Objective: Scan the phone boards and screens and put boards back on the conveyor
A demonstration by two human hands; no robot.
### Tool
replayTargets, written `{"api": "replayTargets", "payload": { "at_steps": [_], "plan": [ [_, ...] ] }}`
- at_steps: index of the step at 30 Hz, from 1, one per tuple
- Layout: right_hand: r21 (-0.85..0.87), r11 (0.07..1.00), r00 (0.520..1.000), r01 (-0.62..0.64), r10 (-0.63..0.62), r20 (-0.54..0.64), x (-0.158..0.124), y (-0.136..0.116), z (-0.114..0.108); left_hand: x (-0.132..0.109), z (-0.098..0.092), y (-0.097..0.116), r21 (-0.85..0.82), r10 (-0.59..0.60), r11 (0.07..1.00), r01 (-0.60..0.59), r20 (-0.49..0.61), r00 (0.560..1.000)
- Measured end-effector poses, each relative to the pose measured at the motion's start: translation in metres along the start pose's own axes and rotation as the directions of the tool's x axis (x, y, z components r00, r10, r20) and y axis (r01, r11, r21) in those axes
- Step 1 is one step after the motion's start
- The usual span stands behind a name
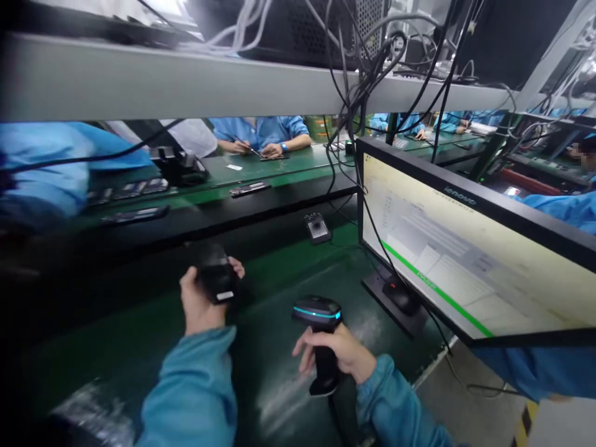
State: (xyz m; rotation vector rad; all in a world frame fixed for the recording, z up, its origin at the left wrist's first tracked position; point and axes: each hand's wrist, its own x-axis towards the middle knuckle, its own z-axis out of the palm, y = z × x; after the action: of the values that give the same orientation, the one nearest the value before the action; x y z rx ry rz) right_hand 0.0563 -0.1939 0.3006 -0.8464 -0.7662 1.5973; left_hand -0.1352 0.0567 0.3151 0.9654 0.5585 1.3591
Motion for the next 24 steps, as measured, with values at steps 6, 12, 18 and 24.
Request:
{"api": "replayTargets", "payload": {
  "at_steps": [6,12,18,24],
  "plan": [
    [-0.180,0.970,0.950,-0.166,0.206,0.235,-0.005,0.005,0.037,-0.118,0.002,-0.025,-0.678,-0.188,0.720,0.146,0.012,0.982],
    [-0.271,0.943,0.962,-0.194,0.237,0.135,-0.041,-0.001,0.050,-0.153,0.036,-0.031,-0.555,-0.206,0.815,0.167,-0.007,0.979],
    [-0.564,0.824,0.976,-0.052,-0.077,-0.203,-0.035,-0.002,0.066,-0.154,0.037,-0.043,-0.548,-0.250,0.806,0.223,0.026,0.968],
    [-0.870,0.494,0.838,-0.001,-0.473,-0.270,0.017,0.031,0.076,-0.156,0.052,-0.050,-0.349,-0.342,0.906,0.240,-0.268,0.901]
  ]
}}
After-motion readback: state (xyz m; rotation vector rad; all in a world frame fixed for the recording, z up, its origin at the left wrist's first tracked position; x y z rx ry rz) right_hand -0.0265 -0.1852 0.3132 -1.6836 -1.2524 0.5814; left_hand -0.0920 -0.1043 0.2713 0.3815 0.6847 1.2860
